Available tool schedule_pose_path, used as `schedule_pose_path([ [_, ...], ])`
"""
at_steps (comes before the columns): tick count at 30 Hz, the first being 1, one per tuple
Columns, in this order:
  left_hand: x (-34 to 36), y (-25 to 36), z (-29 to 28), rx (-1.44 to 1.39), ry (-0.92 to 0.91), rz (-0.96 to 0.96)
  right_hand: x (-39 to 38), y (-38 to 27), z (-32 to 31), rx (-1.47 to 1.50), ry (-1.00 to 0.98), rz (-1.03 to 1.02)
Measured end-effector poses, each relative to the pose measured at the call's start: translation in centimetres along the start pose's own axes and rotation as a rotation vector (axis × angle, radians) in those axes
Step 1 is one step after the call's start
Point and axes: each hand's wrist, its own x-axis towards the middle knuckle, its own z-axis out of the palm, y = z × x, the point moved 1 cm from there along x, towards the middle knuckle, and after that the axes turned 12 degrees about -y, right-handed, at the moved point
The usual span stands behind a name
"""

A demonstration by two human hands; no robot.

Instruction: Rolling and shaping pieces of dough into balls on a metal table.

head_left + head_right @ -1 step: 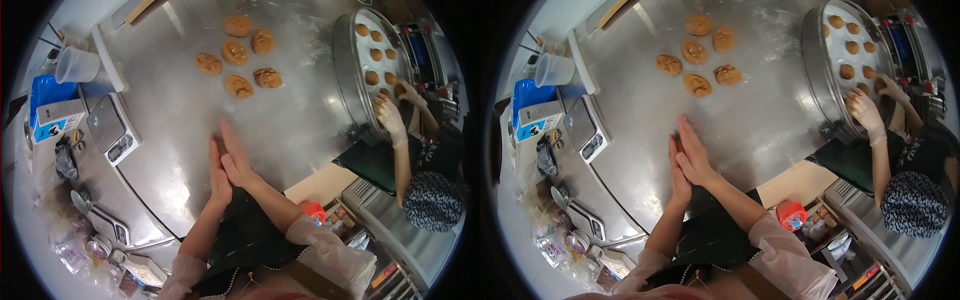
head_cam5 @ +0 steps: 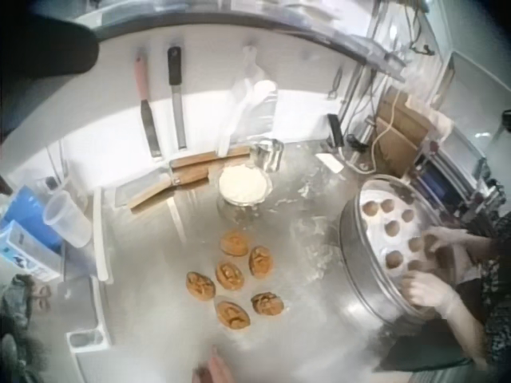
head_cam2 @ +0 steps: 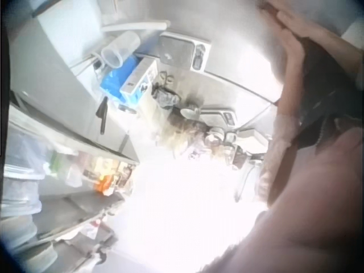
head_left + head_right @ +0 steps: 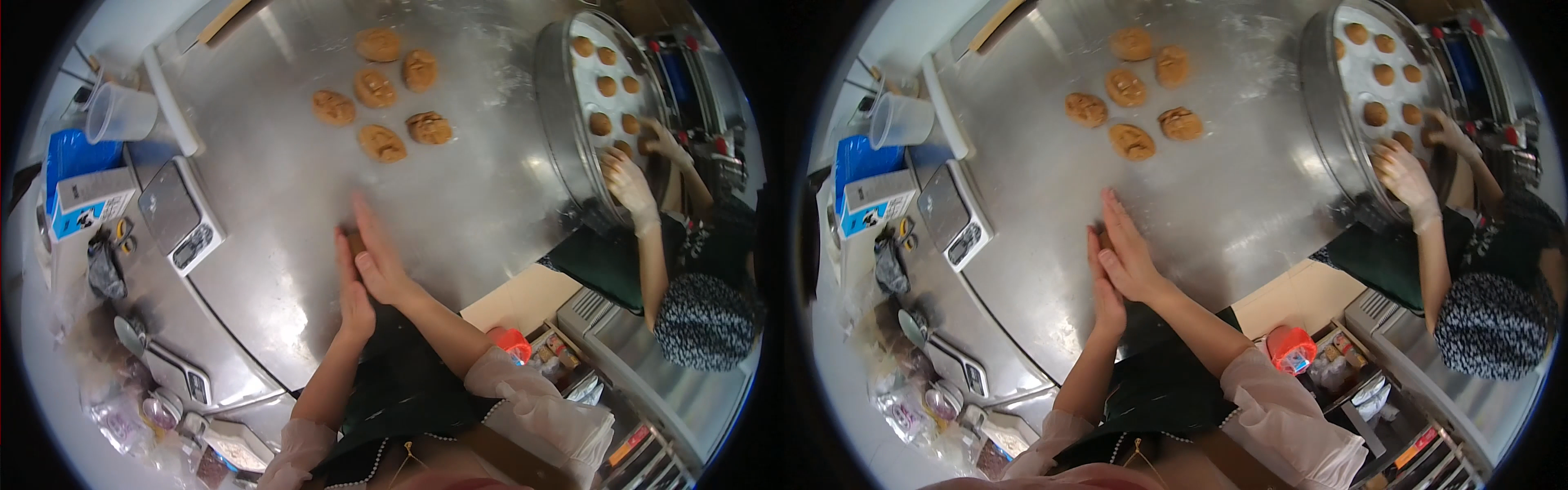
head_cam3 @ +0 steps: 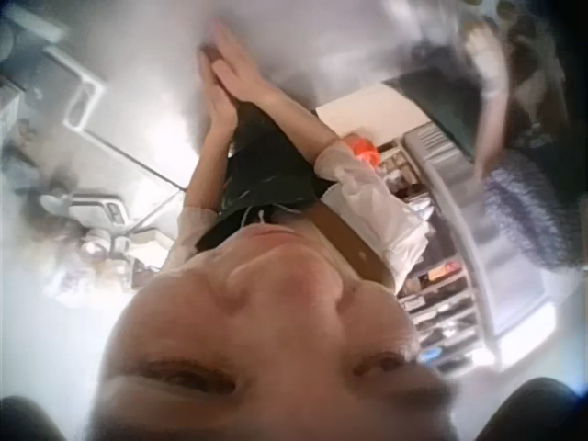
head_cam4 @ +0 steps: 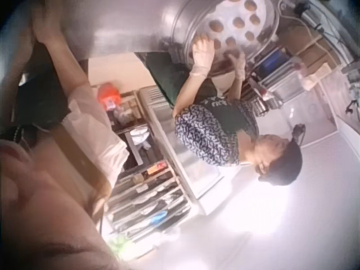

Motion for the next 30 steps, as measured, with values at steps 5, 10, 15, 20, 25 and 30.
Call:
schedule_pose_path([
  [5, 2.3, -1.3, -2.0, -0.289, -0.025, -0.01, -2.7, 1.4, 2.1, -0.033, 0.023, 0.125],
  [10, 0.8, -0.5, -1.3, -0.244, -0.01, -0.003, 0.6, 0.8, 1.3, 0.004, -0.014, -0.003],
  [15, 2.7, 1.8, -1.4, -0.111, -0.067, -0.168, -1.9, 0.2, 1.9, -0.053, 0.086, 0.023],
  [20, 2.2, 1.5, -1.3, -0.19, -0.021, -0.088, 0.4, -0.7, 1.4, -0.007, -0.024, -0.006],
  [25, 1.3, 1.4, -1.7, -0.191, -0.009, -0.161, 0.3, -0.6, 1.3, -0.064, -0.048, 0.068],
  [30, 1.9, -0.3, -3.0, -0.565, -0.159, -0.006, -0.9, -0.9, 3.0, -0.091, 0.036, 0.032],
])
